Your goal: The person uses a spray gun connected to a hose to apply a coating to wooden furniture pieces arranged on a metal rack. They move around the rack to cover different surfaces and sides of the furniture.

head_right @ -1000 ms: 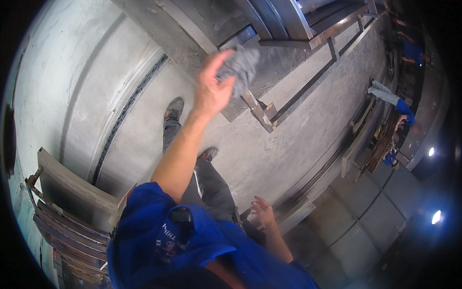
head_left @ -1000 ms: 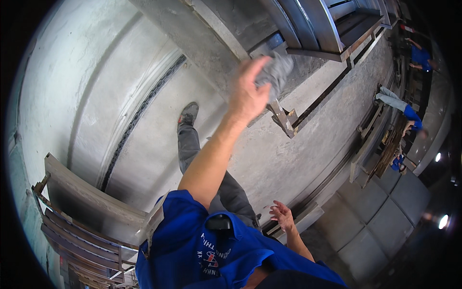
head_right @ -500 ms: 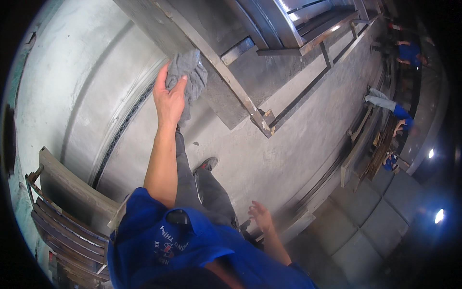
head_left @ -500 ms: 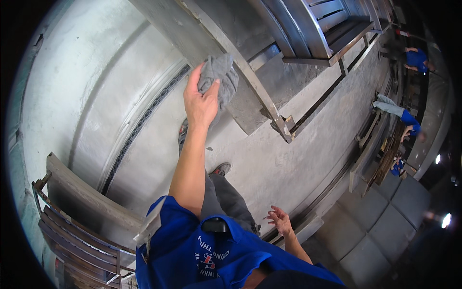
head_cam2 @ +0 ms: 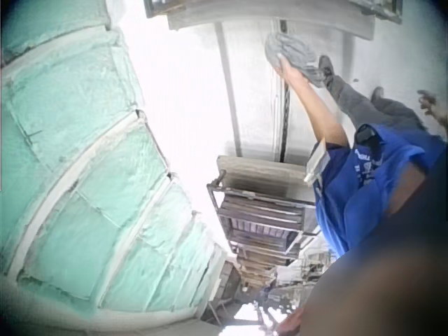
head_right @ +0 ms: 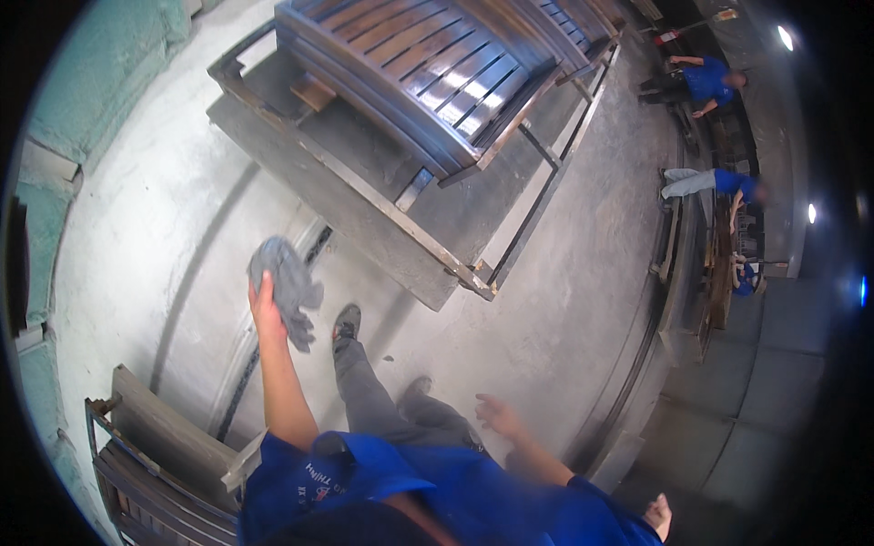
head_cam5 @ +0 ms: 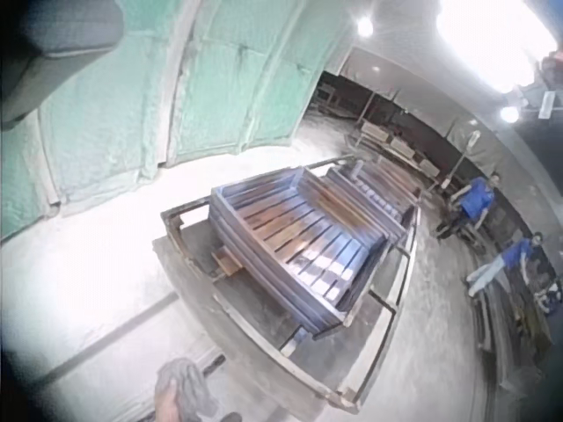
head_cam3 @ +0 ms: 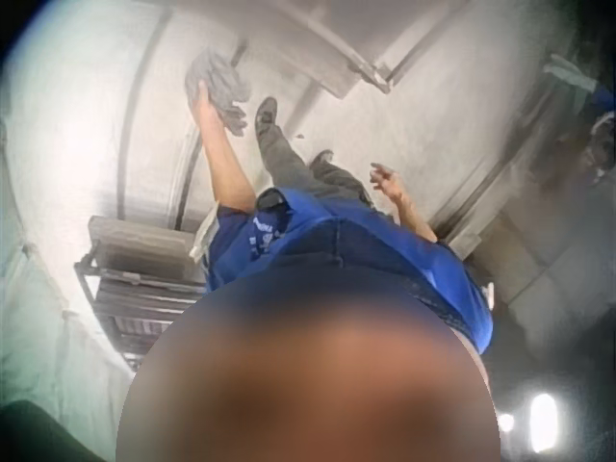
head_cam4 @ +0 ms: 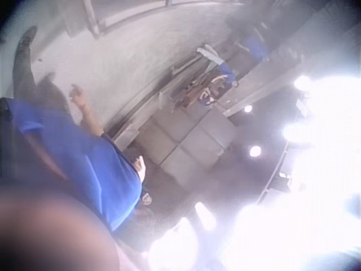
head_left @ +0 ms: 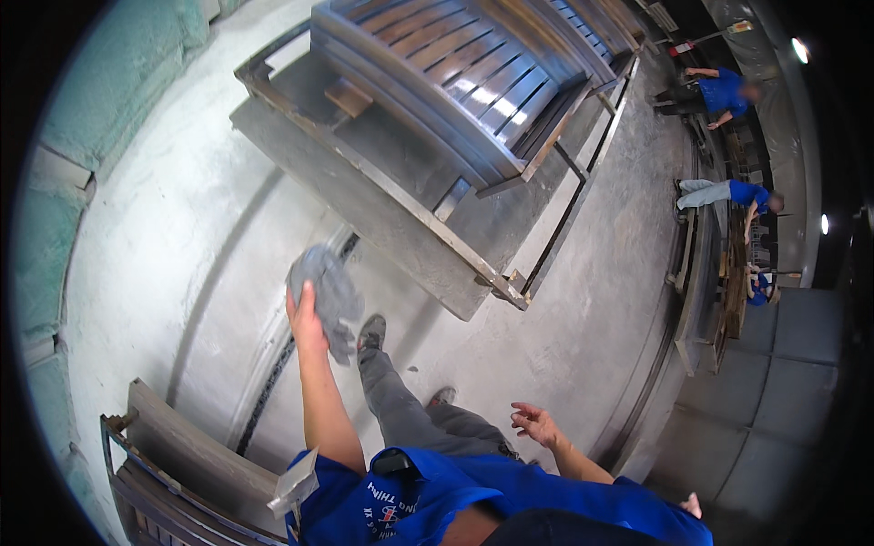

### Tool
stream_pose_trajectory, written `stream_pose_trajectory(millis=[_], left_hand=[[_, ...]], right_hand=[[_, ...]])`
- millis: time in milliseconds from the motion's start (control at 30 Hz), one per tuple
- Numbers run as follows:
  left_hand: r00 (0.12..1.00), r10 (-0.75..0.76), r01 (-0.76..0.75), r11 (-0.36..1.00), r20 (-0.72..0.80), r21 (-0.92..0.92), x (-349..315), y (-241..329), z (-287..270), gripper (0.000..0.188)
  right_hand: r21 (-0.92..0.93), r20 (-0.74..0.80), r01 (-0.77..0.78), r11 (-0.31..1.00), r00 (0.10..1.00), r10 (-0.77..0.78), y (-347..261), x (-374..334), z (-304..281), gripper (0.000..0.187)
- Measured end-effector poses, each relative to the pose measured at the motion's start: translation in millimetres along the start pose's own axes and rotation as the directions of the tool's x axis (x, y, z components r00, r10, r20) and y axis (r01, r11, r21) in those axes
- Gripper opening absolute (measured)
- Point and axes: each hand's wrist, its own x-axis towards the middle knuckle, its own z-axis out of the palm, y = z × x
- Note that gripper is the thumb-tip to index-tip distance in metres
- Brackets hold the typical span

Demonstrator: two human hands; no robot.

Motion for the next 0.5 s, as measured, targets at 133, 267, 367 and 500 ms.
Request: stream_pose_trajectory(millis=[133,267,367,500], left_hand=[[0.955,-0.266,0.246,0.958,-0.133,-0.147,-41.7,-31.3,-57.9,0.061],[0.920,-0.263,0.289,0.956,-0.291,0.051,-141.6,-80.7,-26.5,0.071],[0.946,-0.291,0.297,0.955,-0.145,0.020,-216.7,-97.7,9.6,0.069],[0.980,-0.129,0.142,0.987,0.153,-0.078,-280.3,-107.8,13.5,0.066]], right_hand=[[-0.068,0.110,0.150,0.986,0.984,-0.142,-56.1,24.0,22.5,0.055],[-0.079,0.304,0.259,0.963,0.926,-0.224,-132.4,41.3,62.6,0.062],[-0.158,0.459,0.428,0.890,0.829,-0.318,-156.7,40.7,103.0,0.067],[-0.192,0.432,0.848,0.494,0.525,-0.733,-133.2,61.5,134.0,0.066]])
